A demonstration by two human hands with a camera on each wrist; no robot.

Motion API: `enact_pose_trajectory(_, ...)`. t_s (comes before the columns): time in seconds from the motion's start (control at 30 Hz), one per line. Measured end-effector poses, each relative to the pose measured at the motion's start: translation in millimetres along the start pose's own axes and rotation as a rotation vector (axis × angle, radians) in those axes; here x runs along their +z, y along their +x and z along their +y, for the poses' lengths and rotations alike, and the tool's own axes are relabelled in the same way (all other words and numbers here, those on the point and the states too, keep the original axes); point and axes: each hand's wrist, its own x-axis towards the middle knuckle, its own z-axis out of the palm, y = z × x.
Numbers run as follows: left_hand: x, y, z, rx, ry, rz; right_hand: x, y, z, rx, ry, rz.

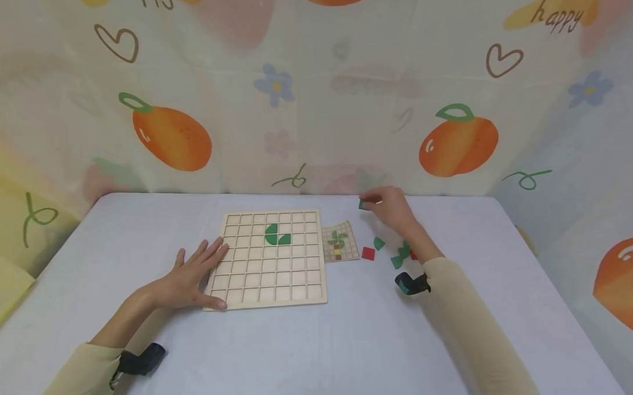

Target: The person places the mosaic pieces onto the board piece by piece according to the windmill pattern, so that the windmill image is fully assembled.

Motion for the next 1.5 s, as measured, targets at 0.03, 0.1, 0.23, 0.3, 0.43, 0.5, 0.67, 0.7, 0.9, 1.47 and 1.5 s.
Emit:
enact_pose_trajectory(0.03,-0.2,-0.2,-0.1,0.0,-0.001,-0.002,1,0,-4,-0.013,0.006,-0.004)
enact_pose_trajectory(0.1,-0.5,-0.8,-0.4,0.0,-0.004,-0.004,3,-1,-13,-0.045,0.019,-0.017)
enact_pose_trajectory(0.23,-0.8,-1.2,-0.6,0.008,-0.015,-0.005,12,-1,-27,-0.104,0.031,-0.063)
enact_pose_trajectory(0.3,-0.7,-1.2,-0.6,0.013,-0.016,-0.004,18,0,-30,-0.134,0.034,-0.089)
enact_pose_trajectory(0.43,-1.0,-0.8,0.1,0.017,-0.016,-0.002,30,1,-37,-0.189,0.037,-0.122)
enact_pose_trajectory(0.5,-1.6,-0.7,0.9,0.017,-0.019,-0.002,35,1,-41,-0.209,0.048,-0.135)
enact_pose_trajectory(0.67,-3.3,-1.0,1.9,0.015,-0.019,0.001,44,2,-50,-0.216,0.07,-0.169)
enact_pose_trajectory(0.7,-3.3,-1.0,1.7,0.014,-0.016,0.001,47,3,-51,-0.215,0.076,-0.175)
enact_pose_trajectory(0.9,-3.0,0.4,1.0,0.008,-0.01,-0.016,61,3,-56,-0.227,0.104,-0.2)
enact_pose_trajectory(1.47,-5.0,2.0,1.9,-0.009,0.011,-0.038,92,4,-70,-0.199,0.078,-0.259)
enact_pose_trajectory(1.5,-4.9,2.1,1.7,-0.008,0.009,-0.038,93,4,-70,-0.198,0.073,-0.26)
